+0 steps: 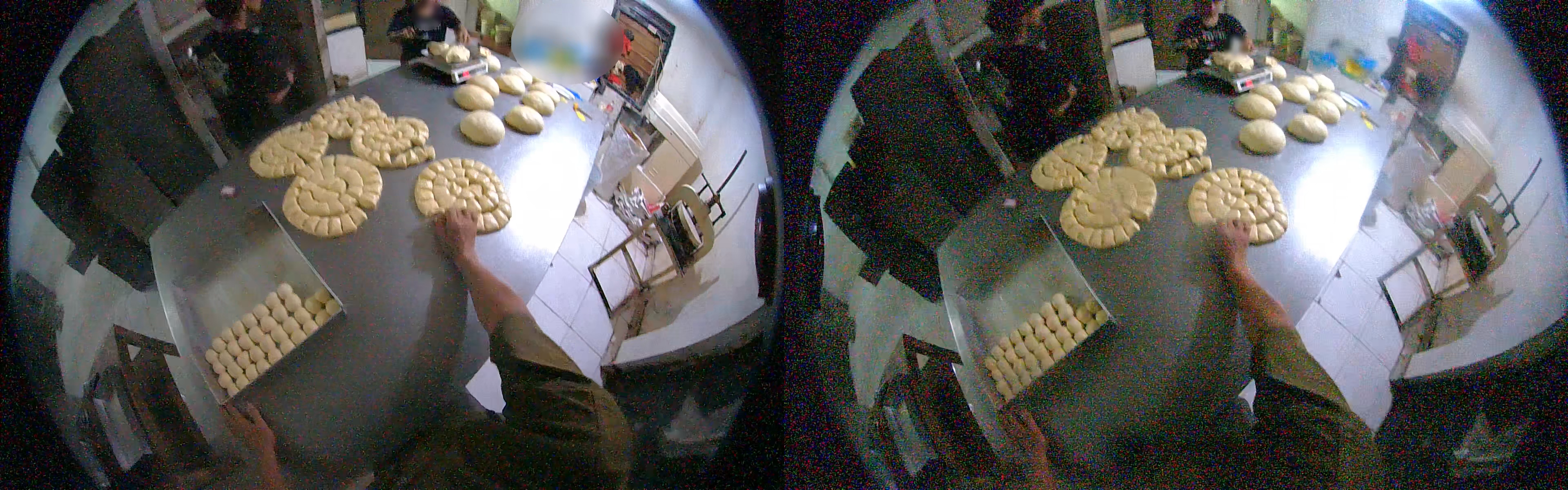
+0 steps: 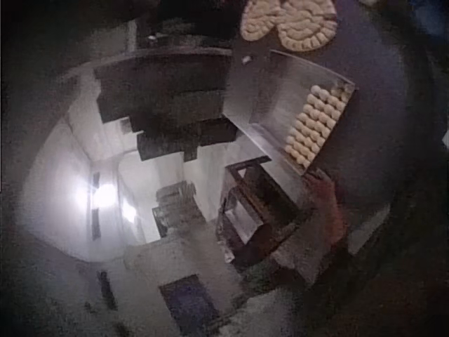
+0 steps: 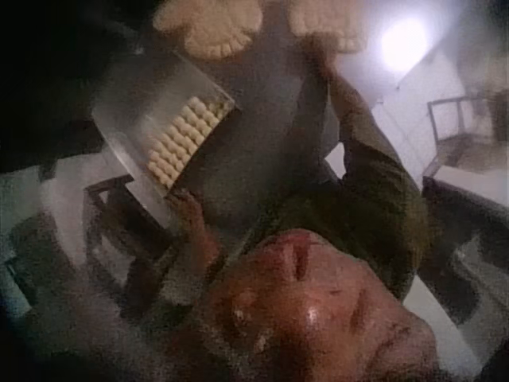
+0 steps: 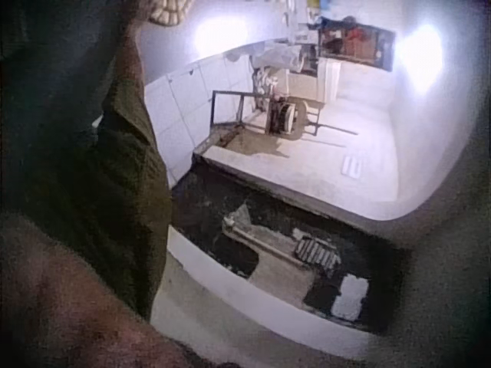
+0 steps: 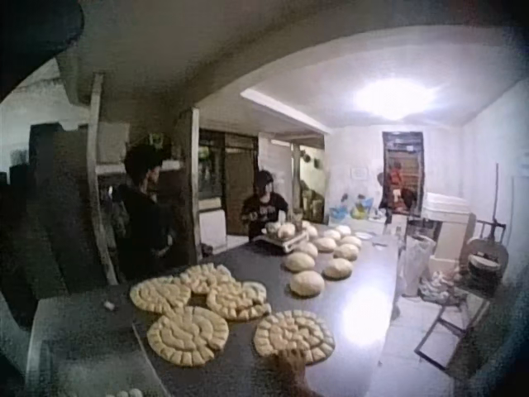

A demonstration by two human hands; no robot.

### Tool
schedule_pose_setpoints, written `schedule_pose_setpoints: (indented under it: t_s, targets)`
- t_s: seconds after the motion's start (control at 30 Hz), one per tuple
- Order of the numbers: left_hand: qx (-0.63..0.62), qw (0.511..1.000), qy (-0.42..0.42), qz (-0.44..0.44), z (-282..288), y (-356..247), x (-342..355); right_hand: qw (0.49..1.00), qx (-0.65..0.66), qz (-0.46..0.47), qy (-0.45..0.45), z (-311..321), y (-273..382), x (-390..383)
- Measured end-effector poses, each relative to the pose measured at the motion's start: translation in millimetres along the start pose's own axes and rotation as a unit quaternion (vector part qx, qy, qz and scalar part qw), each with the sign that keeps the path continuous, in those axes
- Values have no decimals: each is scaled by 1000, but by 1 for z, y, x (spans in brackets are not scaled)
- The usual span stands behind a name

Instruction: The person shapes small portions of dough into balls by hand and places them into a metal tray in rows.

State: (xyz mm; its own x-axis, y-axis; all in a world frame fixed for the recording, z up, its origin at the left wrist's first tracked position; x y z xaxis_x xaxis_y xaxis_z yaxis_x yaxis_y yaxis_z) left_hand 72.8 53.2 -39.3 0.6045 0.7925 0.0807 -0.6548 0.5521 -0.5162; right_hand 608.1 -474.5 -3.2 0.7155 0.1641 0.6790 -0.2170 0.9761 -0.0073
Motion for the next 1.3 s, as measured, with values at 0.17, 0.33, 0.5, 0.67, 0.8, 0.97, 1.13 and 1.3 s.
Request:
schedule_pose_setpoints:
  t_s: [0.17,0.33,0.5,0.67,0.8,0.97,1.13,1.3]
  targets:
    - [70,997,-17,16,22,-10,-5,966,250,-41,51,52,77,-77]
    - [1,999,-47,4,39,17,-15,931,319,-128,126,75,111,-70]
    - [-304,949,-21,-76,9,-24,-32,742,620,-126,223,86,156,-99]
    - [-483,872,-5,-84,-68,-97,-106,745,330,239,528,175,295,-256]
    - [-389,921,-5,29,-32,-66,-80,688,362,252,577,190,284,-250]
    - [-16,967,160,-198,20,-4,-99,885,269,90,369,237,159,-203]
    - [74,951,68,-293,65,-106,-104,843,102,374,375,216,205,-215]
    - [-114,951,196,-210,-42,-108,-95,931,-7,291,219,158,231,-285]
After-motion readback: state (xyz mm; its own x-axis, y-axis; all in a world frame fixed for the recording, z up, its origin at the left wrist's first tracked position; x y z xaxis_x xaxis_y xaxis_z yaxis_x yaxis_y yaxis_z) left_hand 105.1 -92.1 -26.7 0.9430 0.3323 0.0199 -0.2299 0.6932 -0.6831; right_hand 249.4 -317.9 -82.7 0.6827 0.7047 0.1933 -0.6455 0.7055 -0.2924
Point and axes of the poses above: each hand's wrist, its own x-axis towards the middle knuckle, its own z-axis out of the back of the hand, y = z × x, the point moved 8 cm from there along x, towards the middle knuckle, and after that the axes turned 13 degrees about -x, right-handed, at the moved point
